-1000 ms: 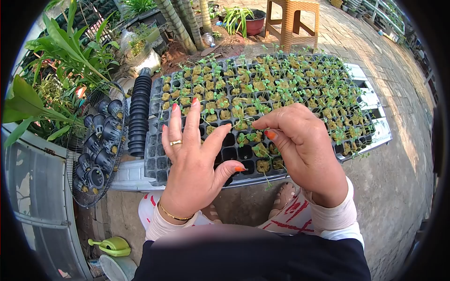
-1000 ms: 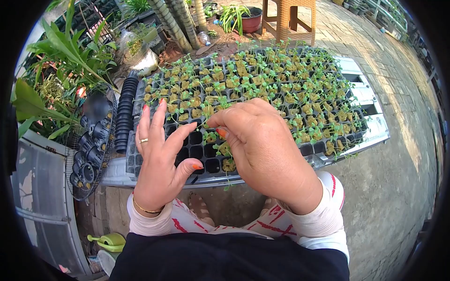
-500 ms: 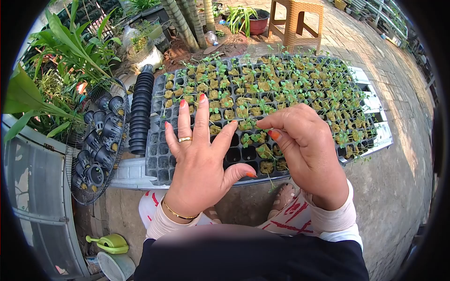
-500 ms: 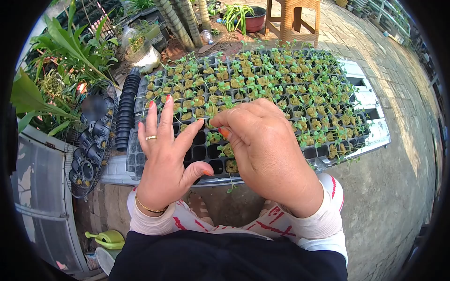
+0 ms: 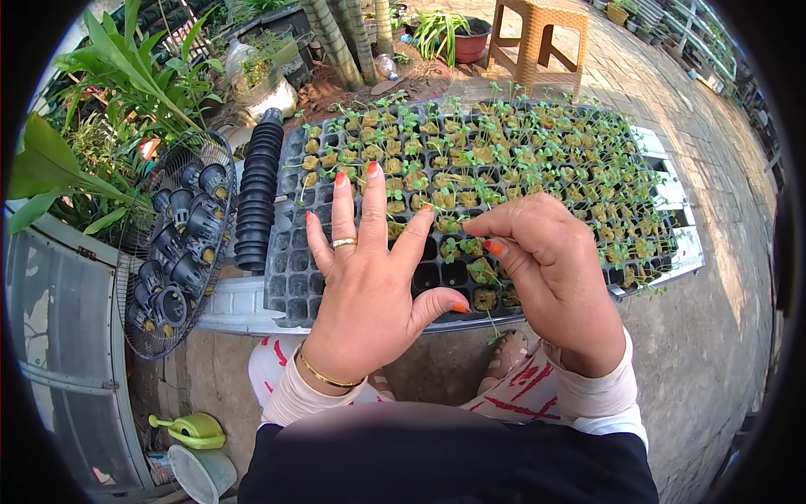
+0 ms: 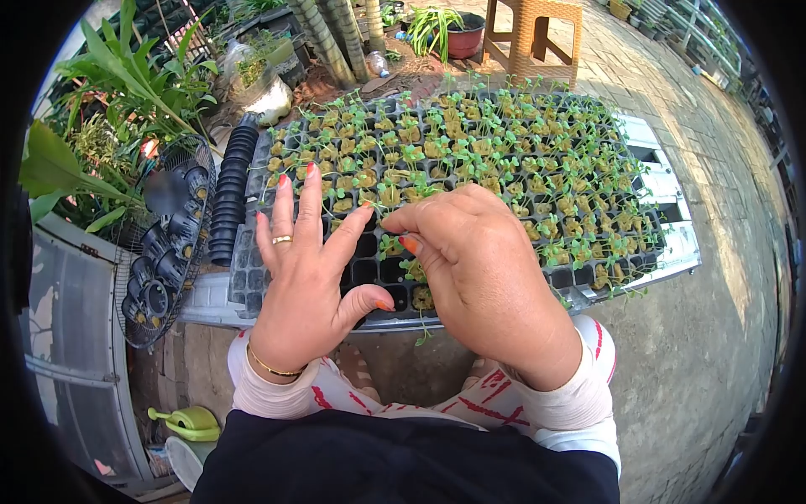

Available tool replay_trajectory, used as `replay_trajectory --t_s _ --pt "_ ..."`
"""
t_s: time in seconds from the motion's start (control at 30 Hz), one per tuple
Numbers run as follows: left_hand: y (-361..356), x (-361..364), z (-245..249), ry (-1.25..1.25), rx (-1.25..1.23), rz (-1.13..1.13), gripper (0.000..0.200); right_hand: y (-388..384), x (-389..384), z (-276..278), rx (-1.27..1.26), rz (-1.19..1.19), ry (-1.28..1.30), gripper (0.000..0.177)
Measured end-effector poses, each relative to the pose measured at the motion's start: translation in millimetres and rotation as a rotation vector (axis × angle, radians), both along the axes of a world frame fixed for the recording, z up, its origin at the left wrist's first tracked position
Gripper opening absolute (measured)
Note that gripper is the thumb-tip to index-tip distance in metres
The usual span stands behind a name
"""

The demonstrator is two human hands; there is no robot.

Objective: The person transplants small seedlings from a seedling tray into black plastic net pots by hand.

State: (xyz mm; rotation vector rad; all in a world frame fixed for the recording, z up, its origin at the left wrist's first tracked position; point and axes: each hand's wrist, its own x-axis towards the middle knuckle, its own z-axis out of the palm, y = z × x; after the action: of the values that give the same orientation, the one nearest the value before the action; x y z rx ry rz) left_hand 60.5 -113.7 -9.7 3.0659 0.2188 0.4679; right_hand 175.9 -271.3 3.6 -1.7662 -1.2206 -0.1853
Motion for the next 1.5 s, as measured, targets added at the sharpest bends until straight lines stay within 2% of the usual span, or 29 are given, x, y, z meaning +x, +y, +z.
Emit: replay_trajectory --t_s 0.93,1.1,1.37,1.5 --pt "-3 9 0 -0.024 -0.013 -0.002 0.086 -6 2 5 -0.028 -0.033 -0.013 0.019" --pt "-4 10 0 -0.029 -0.021 -0.010 0.086 -8 2 10 -0.116 0.002 0.001 0.021" --pt "-4 12 2 -0.037 -0.039 -0.032 0.087 -8 7 5 -0.038 -0.036 -0.015 0.020" --pt "-5 12 2 -0.084 -0.084 -0.069 0.080 -7 8 5 -0.067 -0.033 -0.004 0.020"
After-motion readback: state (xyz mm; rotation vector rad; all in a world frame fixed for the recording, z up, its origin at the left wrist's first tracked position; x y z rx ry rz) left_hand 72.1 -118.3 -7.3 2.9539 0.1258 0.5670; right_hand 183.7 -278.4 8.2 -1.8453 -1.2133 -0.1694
